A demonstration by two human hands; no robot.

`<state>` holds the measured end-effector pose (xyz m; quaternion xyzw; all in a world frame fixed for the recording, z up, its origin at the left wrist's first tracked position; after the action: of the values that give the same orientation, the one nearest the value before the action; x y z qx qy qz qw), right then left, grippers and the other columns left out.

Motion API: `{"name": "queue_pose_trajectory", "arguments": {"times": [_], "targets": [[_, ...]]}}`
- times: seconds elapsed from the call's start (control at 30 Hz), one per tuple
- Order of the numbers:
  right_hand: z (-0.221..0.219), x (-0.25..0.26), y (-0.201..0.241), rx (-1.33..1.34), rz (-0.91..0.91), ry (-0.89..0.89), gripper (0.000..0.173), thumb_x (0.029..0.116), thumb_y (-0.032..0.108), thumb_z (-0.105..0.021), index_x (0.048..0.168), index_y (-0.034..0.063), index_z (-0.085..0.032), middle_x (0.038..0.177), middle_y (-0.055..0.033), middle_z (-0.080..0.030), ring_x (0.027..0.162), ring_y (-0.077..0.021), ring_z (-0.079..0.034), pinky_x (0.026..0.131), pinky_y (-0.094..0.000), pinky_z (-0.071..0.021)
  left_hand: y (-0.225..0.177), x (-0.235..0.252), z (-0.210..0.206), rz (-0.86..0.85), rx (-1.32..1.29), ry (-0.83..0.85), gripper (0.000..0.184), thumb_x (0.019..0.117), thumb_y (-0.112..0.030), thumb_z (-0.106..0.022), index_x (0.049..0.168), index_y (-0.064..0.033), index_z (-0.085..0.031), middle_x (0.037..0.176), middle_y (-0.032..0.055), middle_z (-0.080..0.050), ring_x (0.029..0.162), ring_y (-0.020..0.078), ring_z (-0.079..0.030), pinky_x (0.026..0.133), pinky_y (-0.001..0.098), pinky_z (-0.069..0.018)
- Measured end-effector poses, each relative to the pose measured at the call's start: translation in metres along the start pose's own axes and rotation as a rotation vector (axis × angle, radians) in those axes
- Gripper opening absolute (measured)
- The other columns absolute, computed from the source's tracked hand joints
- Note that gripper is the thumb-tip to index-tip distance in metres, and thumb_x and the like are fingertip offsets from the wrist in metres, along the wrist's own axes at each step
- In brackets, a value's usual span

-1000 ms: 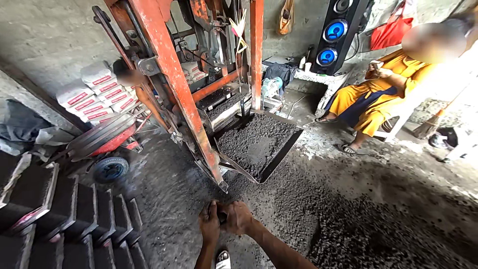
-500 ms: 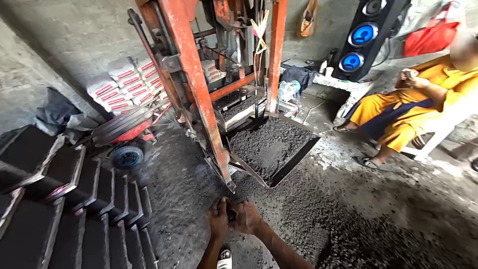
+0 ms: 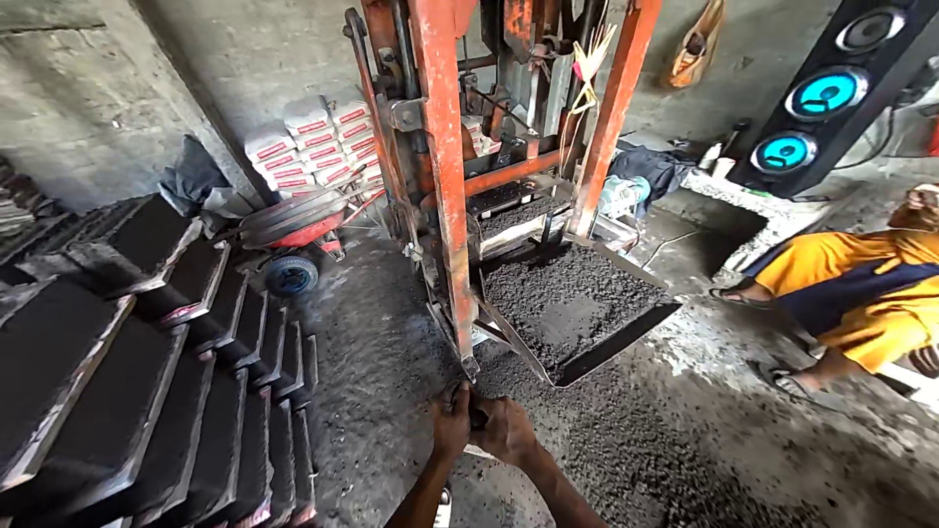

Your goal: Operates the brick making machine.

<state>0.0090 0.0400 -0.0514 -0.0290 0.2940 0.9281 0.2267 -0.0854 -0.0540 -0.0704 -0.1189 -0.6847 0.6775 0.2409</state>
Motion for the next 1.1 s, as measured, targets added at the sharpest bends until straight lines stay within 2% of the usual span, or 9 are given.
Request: {"name": "queue_pose_trajectory", "arguments": {"times": [0.13, 0.3, 0.47, 0.9, 0.97, 1.03, 1.1], "targets": [[0.001, 0.0, 0.001, -0.007, 0.011, -0.033, 0.058, 0.0775, 0.067, -0.071, 0.124, 0.033, -0.071, 0.098, -0.0031, -0.077, 0.092, -0.0264, -0.074, 0.08, -0.06, -0.0571, 0.001, 0.001, 0.0, -0.018, -0.008, 0.008, 0.02, 0.102, -0.012, -0.057, 0.101, -0.0017, -0.075, 0.087, 0.005, -0.075, 0.081, 0.0099, -0.072, 0.081, 0.0292, -0.0607], [0.003, -0.001, 0.002, 0.0, -0.002, -0.035, 0.058, 0.0774, 0.065, -0.072, 0.126, 0.0325, -0.072, 0.103, -0.0021, -0.077, 0.096, -0.0253, -0.074, 0.083, -0.0594, -0.0571, 0.004, 0.002, 0.0, 0.01, 0.027, 0.023, 0.022, 0.1032, -0.016, -0.057, 0.104, -0.0035, -0.075, 0.096, 0.0051, -0.076, 0.09, 0.0103, -0.072, 0.089, 0.0307, -0.0593], [0.004, 0.001, 0.0, -0.019, -0.019, -0.03, 0.055, 0.0763, 0.067, -0.072, 0.119, 0.0321, -0.074, 0.098, -0.0027, -0.078, 0.092, -0.0263, -0.074, 0.08, -0.0603, -0.0574, 0.007, 0.005, -0.001, -0.003, 0.006, 0.029, 0.022, 0.1032, -0.016, -0.057, 0.101, -0.004, -0.075, 0.094, 0.0051, -0.076, 0.089, 0.0119, -0.072, 0.088, 0.0326, -0.0599], [0.01, 0.02, -0.006, -0.044, -0.063, -0.043, 0.058, 0.0738, 0.07, -0.073, 0.121, 0.0368, -0.073, 0.096, -0.0011, -0.078, 0.091, -0.0243, -0.074, 0.081, -0.0588, -0.0576, 0.01, 0.027, -0.009, -0.026, -0.046, 0.051, 0.022, 0.1028, -0.015, -0.056, 0.101, -0.0027, -0.075, 0.093, 0.0058, -0.075, 0.088, 0.0113, -0.071, 0.087, 0.0314, -0.0593], [0.013, 0.025, -0.005, -0.047, -0.074, -0.049, 0.057, 0.0734, 0.067, -0.074, 0.122, 0.037, -0.073, 0.096, -0.0005, -0.078, 0.091, -0.0241, -0.074, 0.081, -0.0596, -0.0572, 0.008, 0.033, -0.009, -0.016, -0.068, 0.058, 0.022, 0.1023, -0.014, -0.057, 0.101, -0.0016, -0.075, 0.091, 0.0057, -0.075, 0.086, 0.0104, -0.072, 0.086, 0.031, -0.0596], [0.016, 0.03, -0.006, -0.039, -0.079, -0.072, 0.054, 0.0721, 0.065, -0.077, 0.118, 0.0365, -0.075, 0.095, 0.0006, -0.078, 0.09, -0.023, -0.074, 0.08, -0.0594, -0.0575, 0.01, 0.039, -0.011, -0.01, -0.078, 0.096, 0.022, 0.1026, -0.015, -0.057, 0.101, -0.0022, -0.075, 0.092, 0.0053, -0.075, 0.087, 0.0104, -0.071, 0.087, 0.0315, -0.0593], [0.018, 0.035, -0.007, -0.035, -0.097, -0.1, 0.051, 0.0704, 0.064, -0.078, 0.112, 0.0346, -0.077, 0.093, 0.0016, -0.078, 0.089, -0.0217, -0.074, 0.08, -0.0589, -0.0578, 0.012, 0.045, -0.011, -0.006, -0.063, 0.157, 0.025, 0.1035, -0.018, -0.056, 0.106, -0.0014, -0.074, 0.098, 0.0069, -0.075, 0.093, 0.012, -0.071, 0.092, 0.0338, -0.0582]]}}
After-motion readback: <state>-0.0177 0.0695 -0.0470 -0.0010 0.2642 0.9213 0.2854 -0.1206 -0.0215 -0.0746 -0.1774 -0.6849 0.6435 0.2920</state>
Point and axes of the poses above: each hand's wrist, its own x-axis towards the middle knuckle, its own z-axis out of the back of the hand, y = z × x, the point moved 5 cm from there along x, towards the middle knuckle
